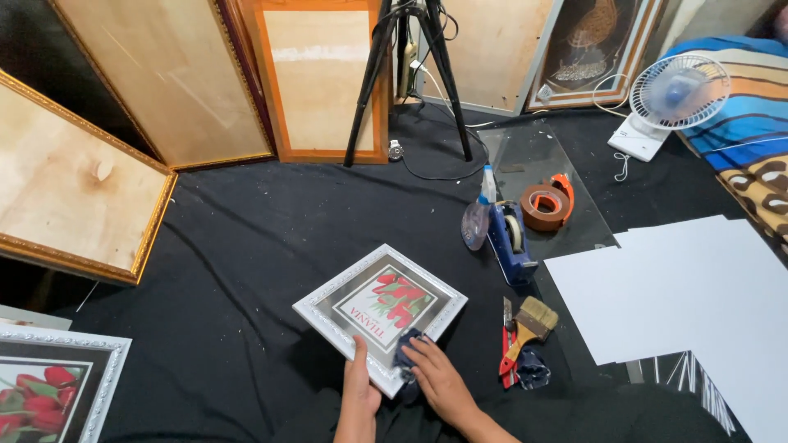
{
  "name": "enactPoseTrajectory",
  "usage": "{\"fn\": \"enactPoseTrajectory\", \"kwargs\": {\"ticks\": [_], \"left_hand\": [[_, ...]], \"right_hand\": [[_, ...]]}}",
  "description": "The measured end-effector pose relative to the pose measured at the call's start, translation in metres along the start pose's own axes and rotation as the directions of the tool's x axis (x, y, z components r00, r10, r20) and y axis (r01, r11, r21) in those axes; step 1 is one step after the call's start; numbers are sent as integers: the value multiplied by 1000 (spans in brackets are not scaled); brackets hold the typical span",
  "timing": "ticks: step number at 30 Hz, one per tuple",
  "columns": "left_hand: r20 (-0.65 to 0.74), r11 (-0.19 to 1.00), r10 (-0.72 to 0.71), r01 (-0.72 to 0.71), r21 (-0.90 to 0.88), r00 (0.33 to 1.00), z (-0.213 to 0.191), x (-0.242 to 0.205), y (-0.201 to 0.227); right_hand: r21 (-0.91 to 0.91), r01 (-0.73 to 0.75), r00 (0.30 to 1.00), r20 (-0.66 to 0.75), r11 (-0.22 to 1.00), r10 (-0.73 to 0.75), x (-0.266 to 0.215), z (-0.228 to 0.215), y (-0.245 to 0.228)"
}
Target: Cleaning a picture frame with a cloth and inserting a printed picture into it.
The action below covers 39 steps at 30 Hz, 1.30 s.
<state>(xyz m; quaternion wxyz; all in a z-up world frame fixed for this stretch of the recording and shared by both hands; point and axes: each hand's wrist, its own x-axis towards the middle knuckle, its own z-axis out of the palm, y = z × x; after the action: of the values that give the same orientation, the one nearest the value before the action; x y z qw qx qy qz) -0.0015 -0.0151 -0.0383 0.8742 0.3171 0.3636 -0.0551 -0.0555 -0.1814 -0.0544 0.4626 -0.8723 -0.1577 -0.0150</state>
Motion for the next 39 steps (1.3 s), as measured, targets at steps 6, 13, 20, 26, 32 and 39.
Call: {"fn": "enactPoseTrajectory", "kwargs": {"ticks": [6,13,20,26,32,39], "left_hand": [[34,977,-104,95,191,994,-1,-12,12],[-50,960,-141,148,238,989,12,-27,17],[41,992,-120,119,30,992,30,-52,28],[92,996,31,-38,77,995,13,-44,31],[43,988,-1,-5,152,999,9,-27,35],[68,991,-3,-6,137,998,7,-21,35]], "right_hand": [[-153,-292,922,-309,944,235,10,16,151],[176,-664,633,-385,727,671,6,22,175],[-78,-110,962,-260,991,86,-13,57,40],[-71,26,991,-128,997,-35,-4,41,6],[-179,-537,819,-345,825,458,15,23,114],[142,-693,639,-332,707,693,7,36,160]]}}
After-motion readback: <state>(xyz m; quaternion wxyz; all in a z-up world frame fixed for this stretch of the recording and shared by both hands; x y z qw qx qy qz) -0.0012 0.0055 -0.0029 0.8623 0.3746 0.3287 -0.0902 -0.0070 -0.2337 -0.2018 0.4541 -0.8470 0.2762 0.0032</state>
